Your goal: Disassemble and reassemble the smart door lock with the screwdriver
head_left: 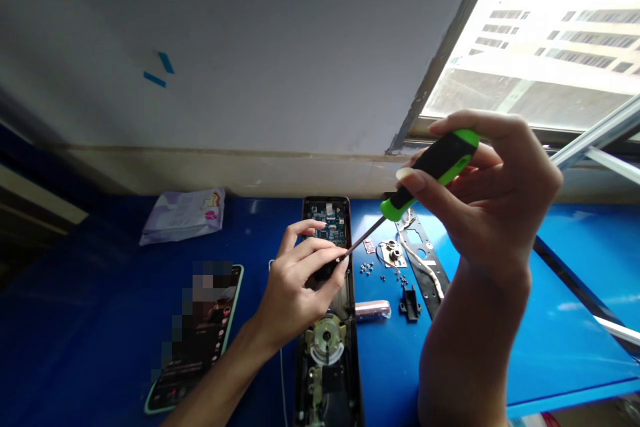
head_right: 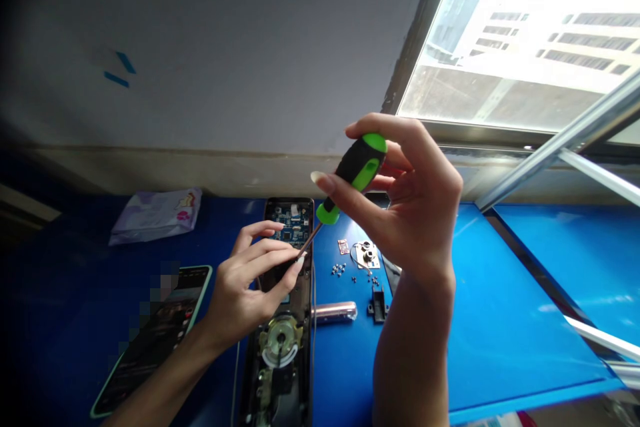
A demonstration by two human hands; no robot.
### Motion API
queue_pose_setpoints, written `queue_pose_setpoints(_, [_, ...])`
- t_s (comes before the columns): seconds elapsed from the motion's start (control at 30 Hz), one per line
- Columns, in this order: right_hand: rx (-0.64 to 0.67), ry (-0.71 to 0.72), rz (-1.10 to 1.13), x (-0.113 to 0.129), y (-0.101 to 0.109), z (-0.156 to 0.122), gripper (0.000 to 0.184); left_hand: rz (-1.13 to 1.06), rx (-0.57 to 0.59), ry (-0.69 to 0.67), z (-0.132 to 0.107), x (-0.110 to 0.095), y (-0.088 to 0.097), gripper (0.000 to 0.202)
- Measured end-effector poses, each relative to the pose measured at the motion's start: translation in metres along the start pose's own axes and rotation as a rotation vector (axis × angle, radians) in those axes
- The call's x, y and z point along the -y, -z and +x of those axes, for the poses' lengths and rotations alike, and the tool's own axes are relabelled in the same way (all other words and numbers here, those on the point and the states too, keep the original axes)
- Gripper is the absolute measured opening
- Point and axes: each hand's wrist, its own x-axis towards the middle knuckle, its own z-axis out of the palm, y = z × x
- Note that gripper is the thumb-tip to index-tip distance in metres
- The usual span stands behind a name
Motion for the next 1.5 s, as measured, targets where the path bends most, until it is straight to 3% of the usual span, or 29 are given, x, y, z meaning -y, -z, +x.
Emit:
queue_pose_setpoints(0.47, [0.006, -0.052, 0.058, 0.004, 0.001, -0.002, 0.038, 0.031, 0.034, 0.017, -0.001, 0.003, 0.001, 0.010])
queue_pose_setpoints(0.7, [0.017, -0.114, 0.041, 0.011, 0.000, -0.004, 0.046, 0.058, -0.057, 0.039, -0.004, 0.003, -0.003, 0.012])
queue_pose_setpoints(0.83, [0.133, -0.163, 0.035, 0.017, 0.002, -0.004, 0.047, 0.075, -0.063, 0.046, -0.007, 0.002, -0.005, 0.011])
queue_pose_setpoints(0.97, [0.228, -0.158, 0.169, 0.016, 0.001, -0.006, 0.060, 0.109, -0.076, 0.040, -0.008, 0.001, -0.005, 0.009])
queue_pose_setpoints(1.27, [0.109, -0.044, 0.091, 0.002, -0.007, -0.011, 0.060, 0.199, -0.077, 0.068, -0.007, -0.001, -0.002, 0.014])
queue_pose_setpoints(1.5, [0.014, 0.002, 0.012, 0.003, -0.005, -0.014, 0.061, 0.189, -0.046, 0.202, -0.012, 0.005, 0.003, 0.028])
